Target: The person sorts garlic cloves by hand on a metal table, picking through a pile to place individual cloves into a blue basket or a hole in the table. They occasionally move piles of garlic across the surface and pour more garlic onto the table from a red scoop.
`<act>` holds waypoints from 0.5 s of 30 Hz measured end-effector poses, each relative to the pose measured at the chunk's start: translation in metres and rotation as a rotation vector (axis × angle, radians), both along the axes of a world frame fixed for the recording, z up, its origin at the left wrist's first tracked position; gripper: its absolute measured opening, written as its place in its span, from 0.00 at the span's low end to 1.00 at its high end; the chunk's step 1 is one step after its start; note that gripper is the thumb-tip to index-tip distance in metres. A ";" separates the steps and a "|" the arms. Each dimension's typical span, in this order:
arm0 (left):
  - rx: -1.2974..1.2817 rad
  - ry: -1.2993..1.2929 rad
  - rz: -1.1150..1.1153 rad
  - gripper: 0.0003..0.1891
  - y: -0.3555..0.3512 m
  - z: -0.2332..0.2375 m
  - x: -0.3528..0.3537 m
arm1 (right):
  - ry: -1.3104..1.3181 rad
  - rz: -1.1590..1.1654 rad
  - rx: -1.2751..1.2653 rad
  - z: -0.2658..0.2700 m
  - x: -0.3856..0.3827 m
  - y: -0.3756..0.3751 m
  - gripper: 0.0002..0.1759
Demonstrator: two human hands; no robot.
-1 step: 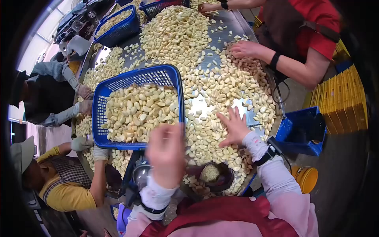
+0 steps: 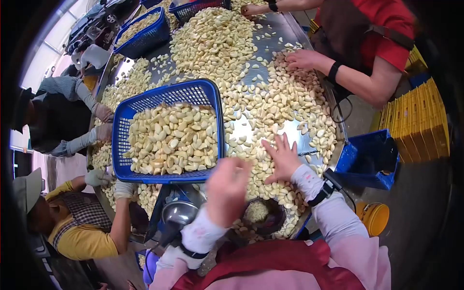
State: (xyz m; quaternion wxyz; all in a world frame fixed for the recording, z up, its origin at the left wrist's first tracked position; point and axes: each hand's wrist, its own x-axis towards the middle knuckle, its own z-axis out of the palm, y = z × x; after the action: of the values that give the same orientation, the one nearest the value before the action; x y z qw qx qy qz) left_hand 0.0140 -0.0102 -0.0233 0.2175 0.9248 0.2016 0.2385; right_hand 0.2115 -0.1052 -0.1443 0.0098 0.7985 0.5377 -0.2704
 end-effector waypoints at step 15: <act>-0.410 0.790 -0.059 0.20 -0.071 -0.079 -0.021 | -0.072 0.058 0.652 0.017 -0.044 -0.022 0.13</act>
State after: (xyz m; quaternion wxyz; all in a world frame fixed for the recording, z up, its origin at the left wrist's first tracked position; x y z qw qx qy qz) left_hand -0.0067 -0.0809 -0.1021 0.3095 0.8880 0.2859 -0.1843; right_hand 0.1679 -0.1277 -0.1277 -0.2196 0.7530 0.6178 -0.0553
